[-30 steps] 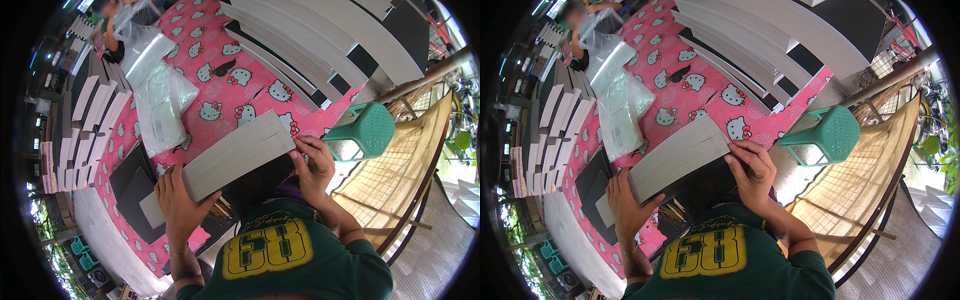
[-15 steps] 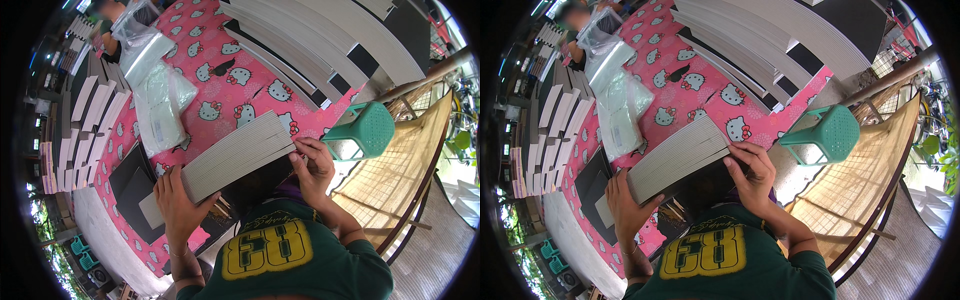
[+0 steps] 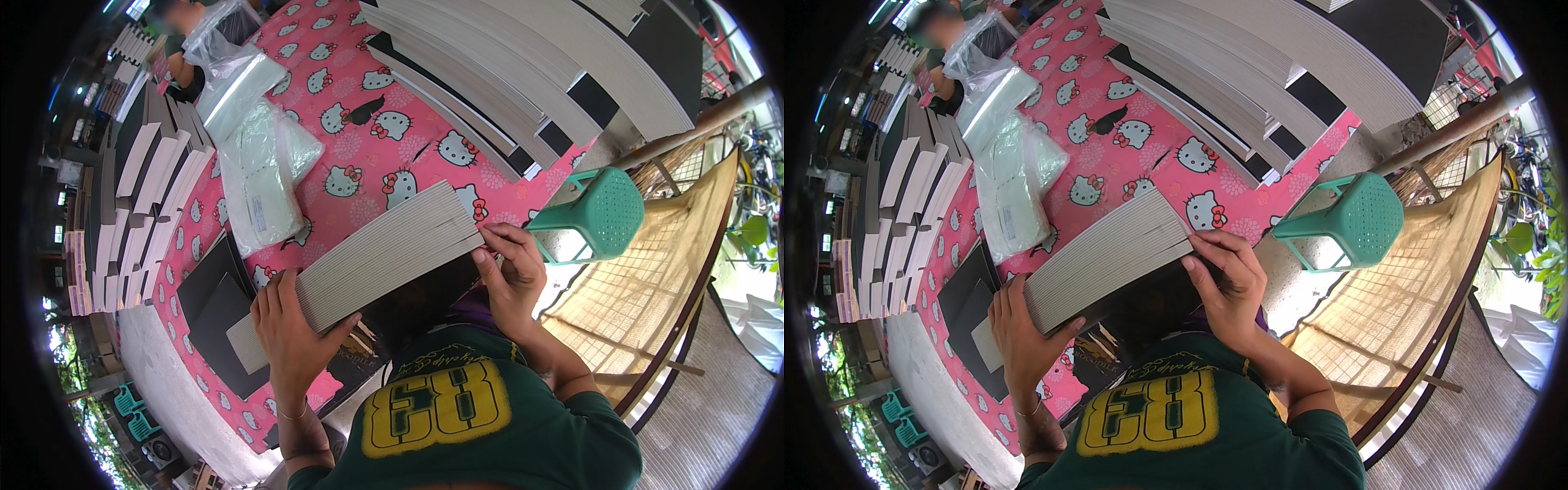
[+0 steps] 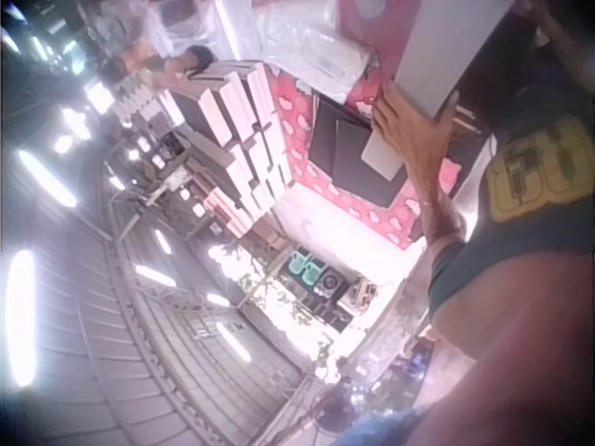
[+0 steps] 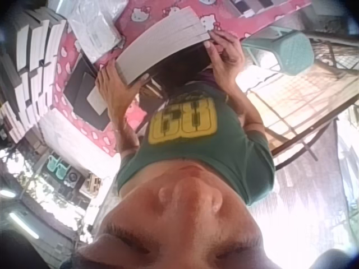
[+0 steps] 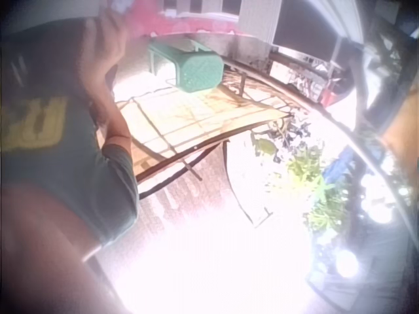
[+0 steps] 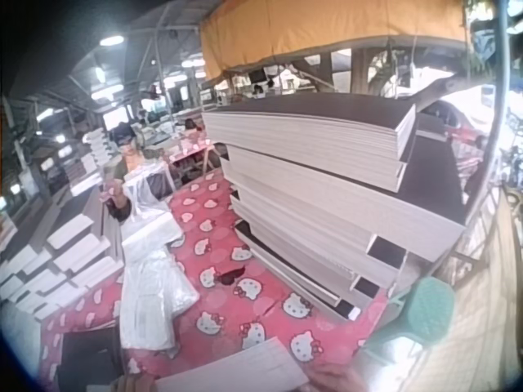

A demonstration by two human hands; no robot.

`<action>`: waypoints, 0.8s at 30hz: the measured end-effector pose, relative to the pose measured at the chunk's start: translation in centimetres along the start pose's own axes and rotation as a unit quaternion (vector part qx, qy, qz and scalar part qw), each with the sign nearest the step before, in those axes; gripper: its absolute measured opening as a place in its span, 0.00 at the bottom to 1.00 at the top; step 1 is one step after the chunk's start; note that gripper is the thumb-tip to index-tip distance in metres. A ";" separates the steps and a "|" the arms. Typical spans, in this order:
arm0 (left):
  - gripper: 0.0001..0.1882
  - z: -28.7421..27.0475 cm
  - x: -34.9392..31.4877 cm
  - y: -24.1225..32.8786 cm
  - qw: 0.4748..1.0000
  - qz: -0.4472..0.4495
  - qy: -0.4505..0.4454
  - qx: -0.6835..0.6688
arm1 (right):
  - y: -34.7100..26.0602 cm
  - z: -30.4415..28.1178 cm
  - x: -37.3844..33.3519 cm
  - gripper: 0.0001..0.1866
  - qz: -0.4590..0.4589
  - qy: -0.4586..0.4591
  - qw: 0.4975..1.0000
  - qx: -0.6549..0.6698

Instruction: The person organizes a stack of illustration boards by hand. The person flips through the boards, moves a completed stack to a pallet, and then retrieves more boards from the pallet to continue work at a table.

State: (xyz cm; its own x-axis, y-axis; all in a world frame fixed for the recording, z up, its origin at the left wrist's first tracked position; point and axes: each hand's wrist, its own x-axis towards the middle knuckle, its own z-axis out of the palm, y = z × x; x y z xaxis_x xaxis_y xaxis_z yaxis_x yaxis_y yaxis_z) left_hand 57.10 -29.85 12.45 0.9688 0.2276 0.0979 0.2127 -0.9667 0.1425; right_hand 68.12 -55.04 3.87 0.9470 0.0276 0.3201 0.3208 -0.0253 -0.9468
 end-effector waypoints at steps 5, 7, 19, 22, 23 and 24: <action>0.50 -0.1 0.0 0.1 1.000 -0.007 -0.002 -0.005 | -0.4 -0.4 0.8 0.12 -0.031 -0.039 0.999 -0.005; 0.50 -0.3 0.1 0.3 1.000 -0.007 -0.001 -0.003 | -0.4 -1.0 1.0 0.12 -0.018 -0.076 0.997 0.029; 0.52 -0.4 0.4 0.6 1.000 -0.017 -0.013 -0.004 | -1.5 -0.2 0.3 0.24 0.099 -0.093 0.987 0.082; 0.52 -0.6 0.5 0.6 1.000 -0.023 -0.017 -0.006 | -1.9 -0.5 0.4 0.24 0.112 -0.113 0.986 0.049; 0.52 -0.6 0.4 0.5 1.000 -0.024 -0.017 -0.006 | -2.0 -0.5 0.3 0.24 0.119 -0.113 0.985 0.055; 0.52 -0.6 0.5 0.5 1.000 -0.023 -0.017 -0.006 | -2.0 -0.5 0.3 0.24 0.125 -0.111 0.984 0.060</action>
State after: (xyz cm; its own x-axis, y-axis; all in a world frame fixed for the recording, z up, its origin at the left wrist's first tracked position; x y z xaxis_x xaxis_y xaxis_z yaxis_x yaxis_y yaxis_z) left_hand 57.59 -30.18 13.18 0.9617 0.2680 0.0580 0.2562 -0.9536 0.1584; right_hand 67.80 -55.48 5.88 0.9646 0.2530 0.0747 0.0616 0.0592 -0.9963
